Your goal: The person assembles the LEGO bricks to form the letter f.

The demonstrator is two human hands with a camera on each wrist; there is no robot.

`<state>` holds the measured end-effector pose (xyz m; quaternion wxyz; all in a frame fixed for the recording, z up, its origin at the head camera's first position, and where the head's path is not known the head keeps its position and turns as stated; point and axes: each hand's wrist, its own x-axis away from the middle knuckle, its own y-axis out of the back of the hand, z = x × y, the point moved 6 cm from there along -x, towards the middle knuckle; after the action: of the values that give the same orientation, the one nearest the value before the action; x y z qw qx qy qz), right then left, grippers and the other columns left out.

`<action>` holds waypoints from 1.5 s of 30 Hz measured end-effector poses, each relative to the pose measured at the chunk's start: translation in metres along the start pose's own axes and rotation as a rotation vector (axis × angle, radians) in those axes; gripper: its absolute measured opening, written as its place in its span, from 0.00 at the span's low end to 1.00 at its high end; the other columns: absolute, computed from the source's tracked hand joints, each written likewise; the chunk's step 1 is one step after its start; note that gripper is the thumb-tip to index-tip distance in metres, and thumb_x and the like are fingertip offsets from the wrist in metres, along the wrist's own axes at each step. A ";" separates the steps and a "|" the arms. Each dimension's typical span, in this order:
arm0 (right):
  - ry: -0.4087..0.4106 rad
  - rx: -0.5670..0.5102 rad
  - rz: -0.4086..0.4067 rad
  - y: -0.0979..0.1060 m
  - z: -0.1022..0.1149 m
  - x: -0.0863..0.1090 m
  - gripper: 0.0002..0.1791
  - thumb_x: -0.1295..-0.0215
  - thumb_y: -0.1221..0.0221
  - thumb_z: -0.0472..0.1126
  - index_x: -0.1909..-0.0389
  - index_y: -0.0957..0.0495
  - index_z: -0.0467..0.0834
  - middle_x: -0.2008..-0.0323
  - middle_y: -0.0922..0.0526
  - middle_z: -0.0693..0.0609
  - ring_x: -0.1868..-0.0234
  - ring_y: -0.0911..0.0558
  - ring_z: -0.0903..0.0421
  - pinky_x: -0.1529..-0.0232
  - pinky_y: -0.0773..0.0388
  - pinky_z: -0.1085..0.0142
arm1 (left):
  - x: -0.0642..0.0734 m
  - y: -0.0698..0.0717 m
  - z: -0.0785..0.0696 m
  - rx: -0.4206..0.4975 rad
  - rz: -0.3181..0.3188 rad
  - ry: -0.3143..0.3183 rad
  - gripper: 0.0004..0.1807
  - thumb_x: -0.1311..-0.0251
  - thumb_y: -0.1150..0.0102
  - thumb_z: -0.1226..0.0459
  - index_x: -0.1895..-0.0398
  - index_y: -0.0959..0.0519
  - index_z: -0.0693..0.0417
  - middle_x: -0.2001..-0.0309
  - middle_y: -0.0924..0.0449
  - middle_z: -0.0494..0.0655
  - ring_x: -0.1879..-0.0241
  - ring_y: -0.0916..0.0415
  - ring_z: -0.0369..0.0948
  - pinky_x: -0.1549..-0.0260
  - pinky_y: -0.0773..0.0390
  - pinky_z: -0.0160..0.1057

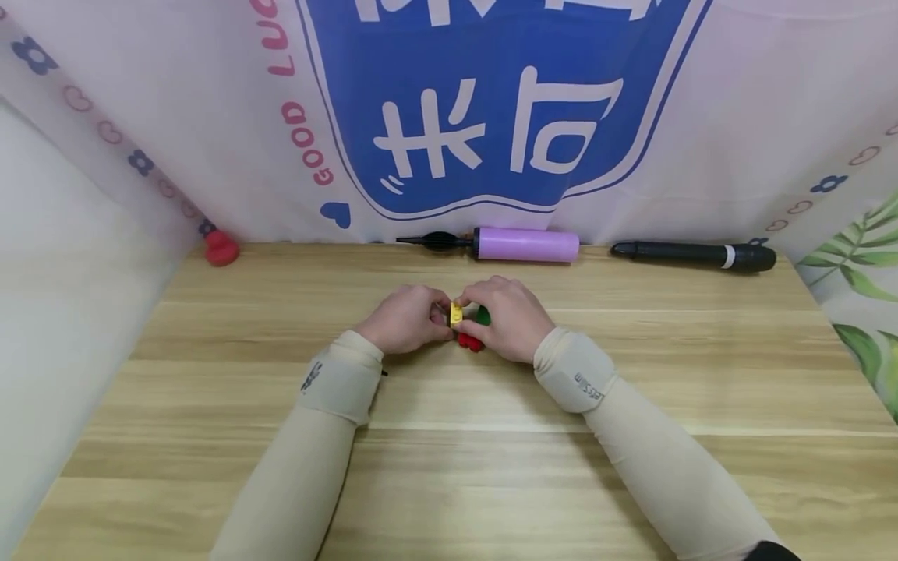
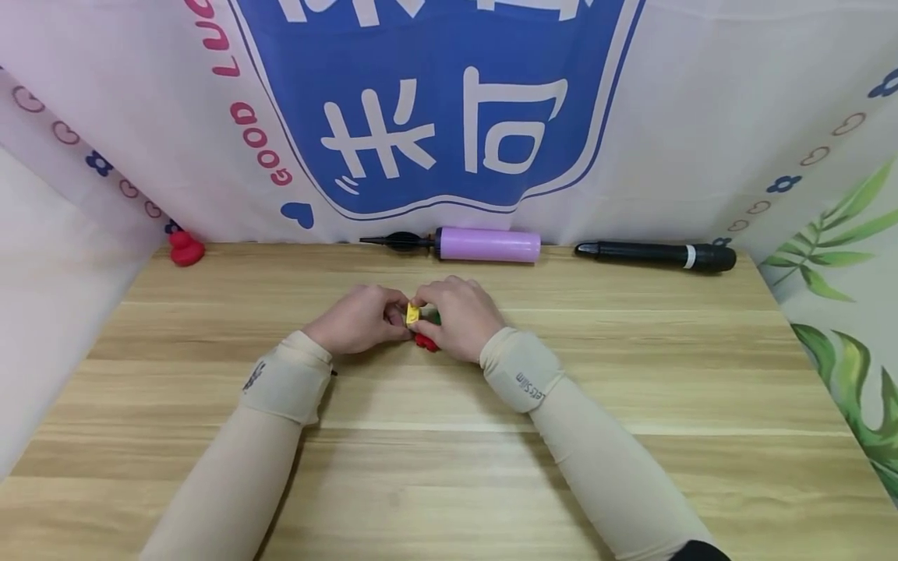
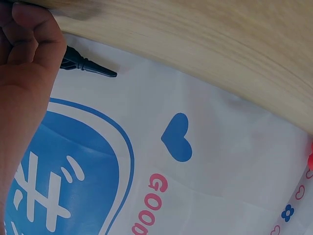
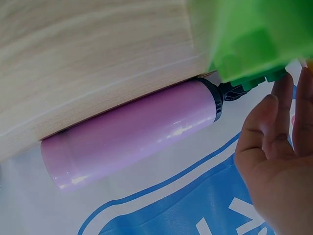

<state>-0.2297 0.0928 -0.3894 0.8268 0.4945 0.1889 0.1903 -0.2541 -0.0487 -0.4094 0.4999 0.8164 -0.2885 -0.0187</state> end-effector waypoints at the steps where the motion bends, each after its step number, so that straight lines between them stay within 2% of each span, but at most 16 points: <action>1: -0.006 -0.001 0.001 0.001 -0.001 0.001 0.16 0.32 0.28 0.50 0.49 0.13 0.46 0.49 0.10 0.50 0.45 0.16 0.49 0.38 0.23 0.51 | -0.001 0.000 -0.001 -0.001 0.001 -0.002 0.20 0.34 0.26 0.59 0.42 0.15 0.57 0.66 0.13 0.41 0.65 0.19 0.38 0.55 0.19 0.42; 8: -0.041 -0.010 0.004 0.001 -0.006 0.011 0.16 0.33 0.28 0.48 0.49 0.12 0.45 0.49 0.09 0.50 0.45 0.15 0.48 0.38 0.23 0.50 | -0.006 -0.010 -0.007 0.027 0.037 -0.004 0.21 0.35 0.25 0.60 0.42 0.16 0.58 0.67 0.14 0.42 0.66 0.19 0.38 0.59 0.20 0.39; 14: -0.051 -0.020 0.011 -0.011 -0.007 0.023 0.15 0.33 0.27 0.48 0.50 0.12 0.46 0.50 0.09 0.50 0.46 0.15 0.48 0.39 0.22 0.50 | -0.001 -0.026 -0.006 0.055 0.068 0.013 0.20 0.36 0.25 0.61 0.44 0.15 0.58 0.69 0.15 0.41 0.69 0.21 0.38 0.63 0.21 0.37; 18: -0.057 -0.029 0.019 -0.018 -0.006 0.028 0.15 0.33 0.27 0.48 0.50 0.12 0.46 0.50 0.09 0.51 0.45 0.15 0.49 0.39 0.22 0.50 | 0.003 -0.034 -0.003 0.066 0.073 0.042 0.21 0.37 0.24 0.61 0.43 0.15 0.58 0.70 0.16 0.41 0.69 0.21 0.38 0.62 0.21 0.38; 24: -0.062 -0.028 0.010 -0.020 -0.008 0.029 0.14 0.33 0.27 0.49 0.51 0.12 0.47 0.50 0.09 0.51 0.45 0.15 0.49 0.40 0.22 0.50 | 0.002 -0.038 -0.001 0.059 0.066 0.055 0.20 0.37 0.24 0.61 0.43 0.15 0.56 0.70 0.16 0.40 0.69 0.21 0.38 0.62 0.22 0.38; 33: -0.055 -0.015 0.009 -0.008 -0.006 0.024 0.16 0.32 0.28 0.48 0.49 0.12 0.46 0.49 0.10 0.50 0.45 0.16 0.49 0.39 0.22 0.50 | 0.000 -0.027 -0.007 0.048 0.041 0.023 0.21 0.36 0.24 0.60 0.43 0.15 0.57 0.69 0.16 0.40 0.68 0.21 0.38 0.60 0.21 0.39; 40: -0.010 -0.010 0.003 -0.003 0.002 0.006 0.15 0.31 0.29 0.50 0.49 0.13 0.47 0.49 0.09 0.51 0.47 0.16 0.50 0.41 0.22 0.51 | 0.004 -0.006 0.001 0.026 0.004 0.034 0.19 0.36 0.25 0.60 0.45 0.15 0.56 0.67 0.15 0.41 0.66 0.20 0.38 0.57 0.20 0.41; 45: -0.005 -0.006 -0.005 -0.001 0.003 0.002 0.14 0.33 0.28 0.49 0.52 0.13 0.48 0.51 0.09 0.53 0.47 0.16 0.52 0.42 0.21 0.53 | 0.006 -0.002 0.001 0.033 0.009 0.028 0.19 0.36 0.25 0.60 0.45 0.15 0.57 0.67 0.15 0.41 0.66 0.20 0.38 0.58 0.20 0.40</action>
<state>-0.2261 0.0906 -0.3895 0.8291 0.4923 0.1873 0.1876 -0.2493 -0.0521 -0.4100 0.4905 0.8234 -0.2853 -0.0004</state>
